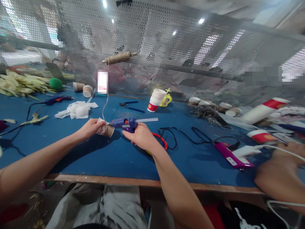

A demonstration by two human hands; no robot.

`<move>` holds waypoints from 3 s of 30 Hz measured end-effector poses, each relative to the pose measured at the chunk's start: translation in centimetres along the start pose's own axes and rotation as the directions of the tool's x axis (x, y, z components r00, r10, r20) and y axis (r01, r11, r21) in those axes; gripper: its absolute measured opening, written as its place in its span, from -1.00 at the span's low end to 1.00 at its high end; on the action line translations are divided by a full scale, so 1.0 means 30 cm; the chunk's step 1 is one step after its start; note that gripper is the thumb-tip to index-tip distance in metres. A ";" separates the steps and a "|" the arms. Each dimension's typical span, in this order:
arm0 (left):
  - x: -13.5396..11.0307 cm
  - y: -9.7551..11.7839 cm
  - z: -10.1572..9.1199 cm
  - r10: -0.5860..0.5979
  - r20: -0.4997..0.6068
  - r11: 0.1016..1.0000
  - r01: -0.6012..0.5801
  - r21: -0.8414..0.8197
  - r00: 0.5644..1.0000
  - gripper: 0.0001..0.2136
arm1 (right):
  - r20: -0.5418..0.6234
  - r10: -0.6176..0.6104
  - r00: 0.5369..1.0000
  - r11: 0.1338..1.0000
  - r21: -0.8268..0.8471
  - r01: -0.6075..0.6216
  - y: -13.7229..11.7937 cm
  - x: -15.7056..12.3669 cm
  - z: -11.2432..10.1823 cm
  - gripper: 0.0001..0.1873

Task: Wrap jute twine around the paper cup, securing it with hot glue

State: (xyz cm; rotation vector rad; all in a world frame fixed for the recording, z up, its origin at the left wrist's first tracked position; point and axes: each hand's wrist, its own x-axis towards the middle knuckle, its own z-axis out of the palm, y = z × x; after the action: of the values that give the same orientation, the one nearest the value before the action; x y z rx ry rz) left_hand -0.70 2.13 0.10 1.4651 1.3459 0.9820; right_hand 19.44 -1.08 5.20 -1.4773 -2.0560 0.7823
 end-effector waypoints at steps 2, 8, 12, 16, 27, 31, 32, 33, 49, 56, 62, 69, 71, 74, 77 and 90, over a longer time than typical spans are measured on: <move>0.002 -0.004 0.001 0.008 0.002 1.000 -0.008 0.003 1.000 -0.75 | -0.003 -0.005 1.000 1.000 -0.005 0.005 -0.006 -0.005 -0.001 -0.74; 0.003 -0.008 0.002 0.002 0.021 1.000 -0.002 -0.002 1.000 -0.75 | -0.015 -0.043 0.999 0.998 -0.041 0.042 -0.018 -0.021 0.001 -0.72; 0.002 -0.008 0.002 -0.001 0.025 1.000 0.001 -0.001 1.000 -0.74 | -0.012 -0.088 0.996 0.991 -0.099 0.087 -0.018 -0.026 0.002 -0.72; 0.004 -0.011 0.002 0.004 0.037 1.000 -0.004 -0.003 0.999 -0.73 | -0.009 -0.110 0.994 0.980 -0.167 0.107 -0.019 -0.030 0.002 -0.73; 0.005 -0.012 0.004 0.004 0.021 0.999 -0.004 -0.034 1.000 -0.74 | -0.012 -0.122 0.993 0.972 -0.205 0.117 -0.020 -0.029 0.001 -0.76; 0.005 -0.011 0.003 -0.002 0.005 1.000 0.002 -0.018 1.000 -0.75 | -0.019 -0.123 0.992 0.968 -0.223 0.115 -0.016 -0.027 0.001 -0.75; 0.004 -0.010 0.002 -0.002 0.013 1.000 0.002 -0.018 1.000 -0.74 | -0.011 -0.123 0.992 0.967 -0.227 0.117 -0.015 -0.027 0.001 -0.74; 0.004 -0.010 0.002 0.001 0.023 1.000 0.000 -0.021 1.000 -0.74 | -0.001 -0.123 0.992 0.965 -0.233 0.119 -0.012 -0.027 0.001 -0.73; -0.004 -0.001 0.002 0.007 0.018 1.000 -0.007 -0.009 1.000 -0.72 | 0.014 -0.132 0.991 0.953 -0.272 0.131 -0.003 -0.027 0.002 -0.76; 0.002 -0.014 0.002 0.027 0.032 0.999 -0.027 -0.025 0.999 -0.73 | 0.034 -0.141 0.989 0.946 -0.291 0.145 0.008 -0.027 0.003 -0.76; 0.005 -0.018 0.004 0.035 0.023 0.999 -0.035 0.009 0.999 -0.74 | 0.010 -0.140 0.990 0.954 -0.267 0.138 -0.006 -0.027 -0.003 -0.76; 0.004 -0.029 0.004 0.080 0.027 0.987 -0.083 0.138 0.996 -0.69 | -0.081 -0.178 0.981 0.966 -0.205 0.158 -0.012 -0.023 -0.006 -0.70; 0.000 -0.027 0.003 0.092 0.036 0.982 -0.097 0.160 0.995 -0.67 | -0.089 -0.183 0.979 0.967 -0.195 0.163 -0.010 -0.018 -0.006 -0.70; -0.007 -0.023 0.001 0.114 0.047 0.973 -0.121 0.197 0.992 -0.66 | -0.093 -0.181 0.979 0.968 -0.192 0.161 -0.007 -0.008 -0.007 -0.72; -0.010 -0.020 0.001 0.139 0.056 0.965 -0.148 0.218 0.989 -0.66 | -0.085 -0.161 0.983 0.973 -0.178 0.144 -0.005 -0.005 -0.009 -0.72; -0.013 -0.020 0.001 0.158 0.066 0.959 -0.169 0.227 0.985 -0.67 | -0.038 0.005 0.999 0.997 -0.072 -0.008 -0.013 -0.005 -0.016 -0.73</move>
State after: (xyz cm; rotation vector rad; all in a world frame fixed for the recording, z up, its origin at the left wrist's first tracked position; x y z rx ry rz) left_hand -0.88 1.76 -0.48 1.7890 1.3576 0.9097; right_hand 19.55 -1.24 5.82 -1.5269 -2.0721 0.6834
